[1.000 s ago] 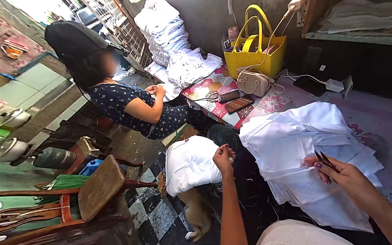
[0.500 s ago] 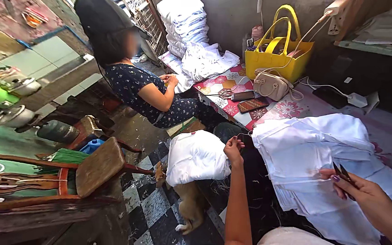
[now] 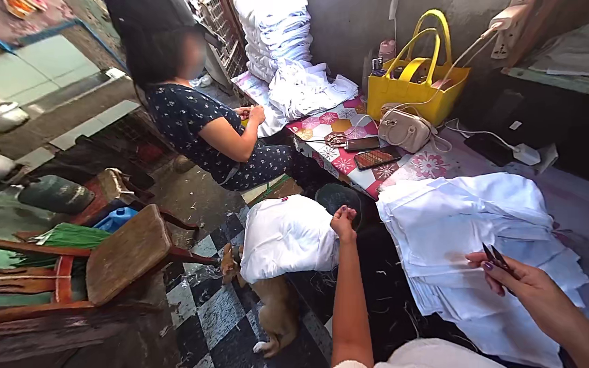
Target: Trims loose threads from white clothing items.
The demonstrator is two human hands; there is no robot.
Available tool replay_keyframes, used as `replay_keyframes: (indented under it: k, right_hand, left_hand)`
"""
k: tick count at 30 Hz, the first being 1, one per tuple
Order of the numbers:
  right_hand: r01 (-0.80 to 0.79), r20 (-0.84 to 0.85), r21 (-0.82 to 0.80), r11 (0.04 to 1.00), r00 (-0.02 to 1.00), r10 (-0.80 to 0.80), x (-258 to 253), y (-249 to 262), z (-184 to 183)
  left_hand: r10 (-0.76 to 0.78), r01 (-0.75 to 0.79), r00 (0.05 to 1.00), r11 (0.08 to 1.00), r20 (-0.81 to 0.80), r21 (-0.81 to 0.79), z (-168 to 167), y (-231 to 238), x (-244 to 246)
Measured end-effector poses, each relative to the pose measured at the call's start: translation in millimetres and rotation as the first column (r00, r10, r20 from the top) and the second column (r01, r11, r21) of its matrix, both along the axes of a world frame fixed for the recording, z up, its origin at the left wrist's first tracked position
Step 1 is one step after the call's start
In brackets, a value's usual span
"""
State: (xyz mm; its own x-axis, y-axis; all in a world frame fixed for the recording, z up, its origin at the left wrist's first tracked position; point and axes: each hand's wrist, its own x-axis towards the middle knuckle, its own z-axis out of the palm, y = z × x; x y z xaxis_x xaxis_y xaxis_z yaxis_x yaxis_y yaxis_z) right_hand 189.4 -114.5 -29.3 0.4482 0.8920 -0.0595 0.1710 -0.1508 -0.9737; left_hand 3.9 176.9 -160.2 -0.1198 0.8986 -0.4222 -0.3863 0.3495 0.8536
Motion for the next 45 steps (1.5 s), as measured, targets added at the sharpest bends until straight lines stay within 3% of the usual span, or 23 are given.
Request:
replay_keyframes:
  k: [2,4,6,8,10,12,14,16,17,21,24,26,29,32,35,37,39,45]
  right_hand:
    - [0.021,0.036,-0.009,1.0,0.999,-0.021,0,-2,-1]
    - [0.058,0.185,-0.002,0.998,0.981,-0.057,1,-2,0]
    - [0.098,0.356,0.03,0.995,0.929,-0.102,4,-3,1]
    - [0.15,0.452,0.094,0.984,0.874,-0.176,9,-2,-5]
    - [0.155,0.532,0.111,0.982,0.825,-0.19,17,-1,-16]
    - [0.121,0.616,0.039,0.992,0.779,-0.119,26,-1,-25]
    - [0.108,0.656,-0.025,0.994,0.752,-0.066,31,1,-31]
    - [0.122,0.662,0.029,0.992,0.741,-0.111,35,1,-38]
    - [0.132,0.654,0.06,0.989,0.744,-0.139,36,1,-39]
    - [0.102,0.627,0.075,0.992,0.769,-0.126,38,0,-35]
    - [0.041,0.695,0.045,0.998,0.717,-0.061,34,8,-36]
    - [0.016,0.691,-0.007,1.0,0.722,-0.007,32,11,-36]
    - [-0.019,0.657,-0.149,0.989,0.745,0.114,37,5,-22]
    - [0.005,0.624,-0.188,0.982,0.773,0.116,36,-2,-8]
    - [0.1,0.622,0.109,0.989,0.769,-0.147,23,-5,-2]
    - [0.181,0.603,0.287,0.941,0.729,-0.324,15,-5,8]
    - [0.211,0.61,0.374,0.903,0.678,-0.411,7,-4,20]
    - [0.206,0.668,0.387,0.899,0.609,-0.427,-3,48,1]
  left_hand:
    - [-0.233,0.234,0.961,0.972,-0.147,-0.009,-10,10,-12]
    - [-0.373,0.387,0.89,0.922,-0.263,-0.001,-2,16,-14]
    - [-0.314,0.389,0.868,0.912,-0.384,0.133,25,2,-9]
    - [-0.091,0.323,0.839,0.876,-0.536,0.357,55,-29,4]
    - [0.108,0.36,0.813,0.678,-0.572,0.641,76,-71,19]
    - [0.123,0.466,0.829,0.389,-0.546,0.795,83,-113,39]
    - [0.0,0.66,0.746,0.127,-0.665,0.74,80,-141,57]
    - [-0.072,0.849,0.529,0.031,-0.846,0.528,71,-154,66]
    - [-0.064,0.898,0.439,0.031,-0.896,0.438,66,-156,68]
    - [-0.036,0.972,0.233,0.024,-0.972,0.232,74,-159,65]
    - [-0.004,0.946,0.322,0.035,-0.947,0.322,70,-158,66]
    - [-0.069,0.935,0.352,0.057,-0.933,0.349,70,-154,61]
    - [-0.168,0.963,0.269,0.069,-0.948,0.261,81,-144,50]
    - [-0.105,0.984,0.169,0.069,-0.98,0.163,81,-145,49]
    - [-0.015,0.943,0.315,0.113,-0.949,0.312,73,-152,54]
    - [-0.051,0.882,0.446,0.195,-0.894,0.429,87,-153,53]
    - [0.01,0.806,0.548,0.26,-0.836,0.531,109,-153,53]
    - [0.077,0.75,0.655,0.058,-0.752,0.659,135,-169,72]
